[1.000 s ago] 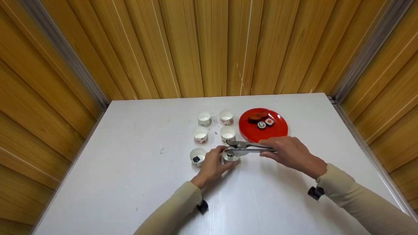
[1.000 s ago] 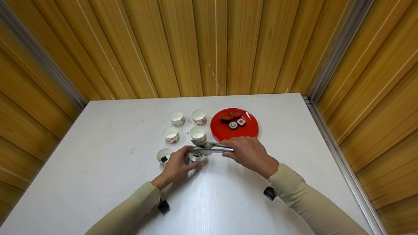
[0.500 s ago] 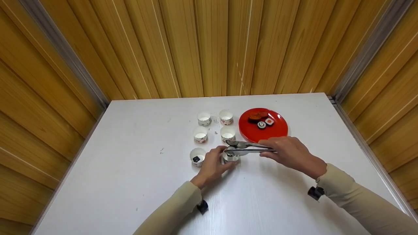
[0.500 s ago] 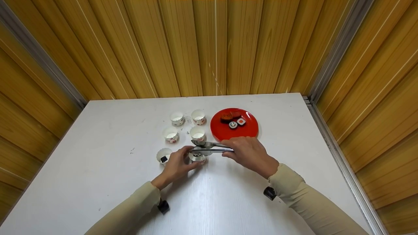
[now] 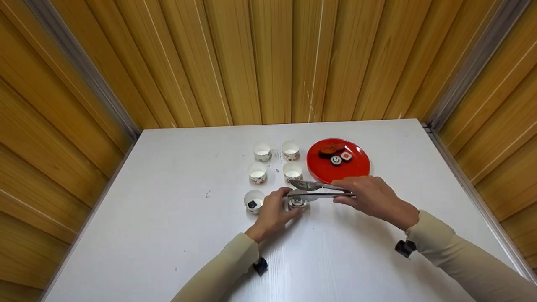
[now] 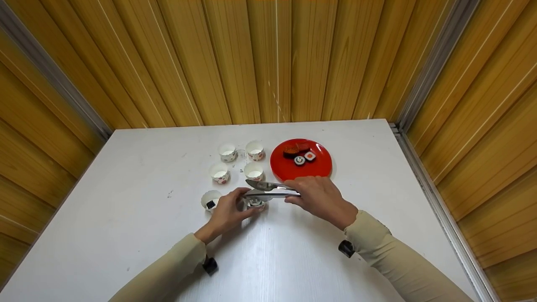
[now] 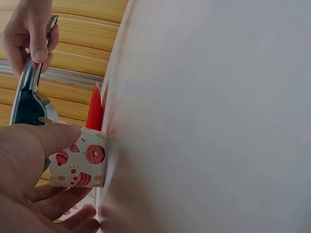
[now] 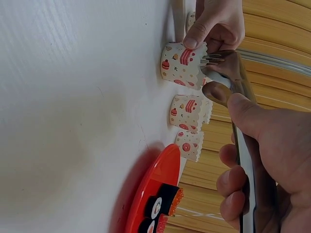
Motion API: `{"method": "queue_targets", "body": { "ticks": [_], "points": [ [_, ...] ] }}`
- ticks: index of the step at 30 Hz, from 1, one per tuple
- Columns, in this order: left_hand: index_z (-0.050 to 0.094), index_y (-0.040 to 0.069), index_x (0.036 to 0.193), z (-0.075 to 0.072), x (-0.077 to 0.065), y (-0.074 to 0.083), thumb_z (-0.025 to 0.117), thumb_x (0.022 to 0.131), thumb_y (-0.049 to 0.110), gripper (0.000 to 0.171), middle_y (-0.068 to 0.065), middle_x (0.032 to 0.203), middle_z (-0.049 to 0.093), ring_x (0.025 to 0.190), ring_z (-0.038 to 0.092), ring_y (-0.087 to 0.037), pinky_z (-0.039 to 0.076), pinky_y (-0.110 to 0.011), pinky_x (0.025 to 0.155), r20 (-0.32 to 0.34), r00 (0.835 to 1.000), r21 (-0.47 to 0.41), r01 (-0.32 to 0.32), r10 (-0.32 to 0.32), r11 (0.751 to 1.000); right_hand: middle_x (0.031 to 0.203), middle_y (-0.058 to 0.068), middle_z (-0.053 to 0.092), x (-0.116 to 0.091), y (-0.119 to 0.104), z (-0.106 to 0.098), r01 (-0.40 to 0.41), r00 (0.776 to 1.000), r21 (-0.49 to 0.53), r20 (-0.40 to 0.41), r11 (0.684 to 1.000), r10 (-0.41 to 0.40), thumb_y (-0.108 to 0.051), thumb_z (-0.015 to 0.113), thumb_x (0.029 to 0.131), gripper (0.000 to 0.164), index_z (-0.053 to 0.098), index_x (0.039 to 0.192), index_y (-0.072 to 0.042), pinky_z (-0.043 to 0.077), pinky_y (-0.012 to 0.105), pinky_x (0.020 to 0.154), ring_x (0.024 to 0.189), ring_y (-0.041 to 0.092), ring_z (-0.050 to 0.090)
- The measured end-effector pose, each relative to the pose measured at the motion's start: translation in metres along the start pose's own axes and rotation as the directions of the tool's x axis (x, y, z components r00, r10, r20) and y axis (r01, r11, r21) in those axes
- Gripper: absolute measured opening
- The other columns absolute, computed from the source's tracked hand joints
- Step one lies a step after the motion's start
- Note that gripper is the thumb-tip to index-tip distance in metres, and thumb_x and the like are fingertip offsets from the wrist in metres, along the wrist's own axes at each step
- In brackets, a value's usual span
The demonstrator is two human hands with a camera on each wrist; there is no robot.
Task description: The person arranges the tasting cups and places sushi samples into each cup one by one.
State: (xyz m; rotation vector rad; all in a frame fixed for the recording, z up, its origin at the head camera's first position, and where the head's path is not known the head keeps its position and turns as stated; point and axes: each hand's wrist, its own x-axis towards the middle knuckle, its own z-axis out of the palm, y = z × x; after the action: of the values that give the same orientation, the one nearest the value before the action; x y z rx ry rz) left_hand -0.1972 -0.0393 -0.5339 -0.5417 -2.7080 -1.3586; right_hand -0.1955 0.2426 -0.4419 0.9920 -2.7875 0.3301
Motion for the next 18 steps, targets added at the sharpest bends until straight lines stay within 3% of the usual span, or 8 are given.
{"method": "queue_targets", "body": {
  "ticks": [18],
  "points": [
    [0.063, 0.006, 0.131, 0.0007, -0.0006, -0.0002, 0.084, 0.086, 0.026, 0.053, -0.008, 0.123, 0.069, 0.116, 0.063, -0.026, 0.046, -0.042, 0.103, 0.01, 1.0, -0.009, 0.017, -0.017, 1.0, 0.092, -0.008, 0.072, 0.0005, 0.0024, 0.001, -0.021, 1.0, 0.027, 0.017, 0.999, 0.021, -0.029, 0.086, 0.085, 0.037, 0.074, 0.12, -0.021, 0.051, 0.028, 0.064, 0.075, 0.011, 0.059]
  ]
}}
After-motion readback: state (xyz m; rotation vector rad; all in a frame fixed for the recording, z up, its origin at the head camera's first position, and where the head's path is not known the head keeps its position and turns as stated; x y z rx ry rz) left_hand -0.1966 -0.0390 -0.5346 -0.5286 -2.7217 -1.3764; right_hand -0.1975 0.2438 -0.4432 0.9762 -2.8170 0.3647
